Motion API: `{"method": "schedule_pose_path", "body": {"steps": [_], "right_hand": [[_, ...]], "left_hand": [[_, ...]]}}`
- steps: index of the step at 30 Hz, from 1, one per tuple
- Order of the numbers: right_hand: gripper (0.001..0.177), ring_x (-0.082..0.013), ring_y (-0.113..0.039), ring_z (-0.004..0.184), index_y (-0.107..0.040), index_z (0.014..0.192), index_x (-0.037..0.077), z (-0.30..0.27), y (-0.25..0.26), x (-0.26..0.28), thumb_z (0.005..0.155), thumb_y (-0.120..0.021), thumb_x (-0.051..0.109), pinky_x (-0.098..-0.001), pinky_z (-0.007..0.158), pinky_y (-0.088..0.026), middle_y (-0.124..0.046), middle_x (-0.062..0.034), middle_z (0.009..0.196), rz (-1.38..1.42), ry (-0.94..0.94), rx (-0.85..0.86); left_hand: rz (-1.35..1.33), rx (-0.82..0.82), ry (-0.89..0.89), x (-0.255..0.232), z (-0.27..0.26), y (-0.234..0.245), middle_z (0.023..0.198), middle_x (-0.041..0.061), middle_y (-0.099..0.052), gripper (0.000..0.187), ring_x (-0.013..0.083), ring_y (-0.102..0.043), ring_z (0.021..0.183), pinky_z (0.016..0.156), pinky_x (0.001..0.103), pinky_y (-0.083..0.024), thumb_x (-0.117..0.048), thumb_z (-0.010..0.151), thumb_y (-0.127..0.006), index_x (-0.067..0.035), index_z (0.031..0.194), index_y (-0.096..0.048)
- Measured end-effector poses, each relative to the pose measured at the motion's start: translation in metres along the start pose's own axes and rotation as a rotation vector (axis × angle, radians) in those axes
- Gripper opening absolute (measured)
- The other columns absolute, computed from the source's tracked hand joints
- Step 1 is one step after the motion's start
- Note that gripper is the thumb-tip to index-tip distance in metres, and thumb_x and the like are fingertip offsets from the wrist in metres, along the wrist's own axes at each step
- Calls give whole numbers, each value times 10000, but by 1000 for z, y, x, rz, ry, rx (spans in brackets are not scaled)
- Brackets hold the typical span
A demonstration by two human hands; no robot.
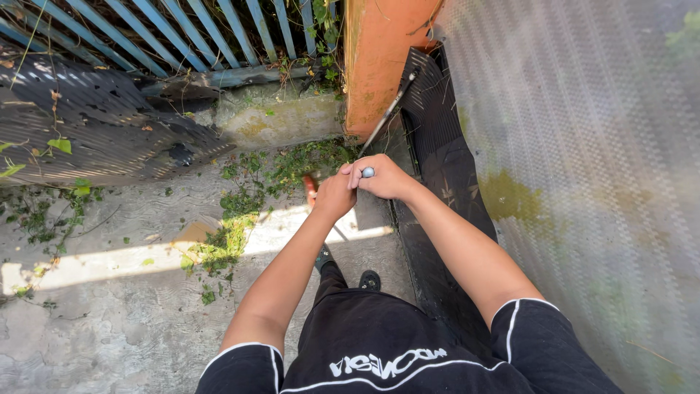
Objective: The person moves metal chair frames, a broom, and a long metal pipe in an outdoor paved area by hand, occasionally clearing plastic sheeting.
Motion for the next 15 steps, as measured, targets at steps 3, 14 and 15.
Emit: {"method": "schedule_pose_path", "body": {"steps": [3,14,15], "right_hand": [[132,-239,-732,1122,-702,767,12,21,-7,10,794,-644,-103,-352,925,-568,-765,-91,847,-9,-34,-35],[143,-187,-776,1012,-730,748,32,71,22,123,783,-625,-60,-323,867,-592,-778,-80,820,-106,-135,-138],[131,-185,-773,958,-732,752,32,69,26,127,779,-634,-50,-320,844,-590,-778,-79,812,-149,-162,-156]], "left_hand": [[39,-40,-133,9,5,27,1082,197,-653,291,463,-663,868,752,582,-512,-40,823,-625,-64,1110,-583],[-195,25,-353,-32,37,126,1126,166,-701,216,447,-674,927,783,521,-546,-141,874,-692,-79,1078,-662],[-220,36,-376,-35,41,124,1132,172,-708,207,445,-676,937,791,513,-549,-147,880,-695,-74,1072,-666]]}}
Point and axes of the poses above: each hand's wrist, its own z-axis towards the middle knuckle, its own y-axis out of the back of the hand, x = y × z, the point moved 3 cm from there along z, towards the middle knuckle
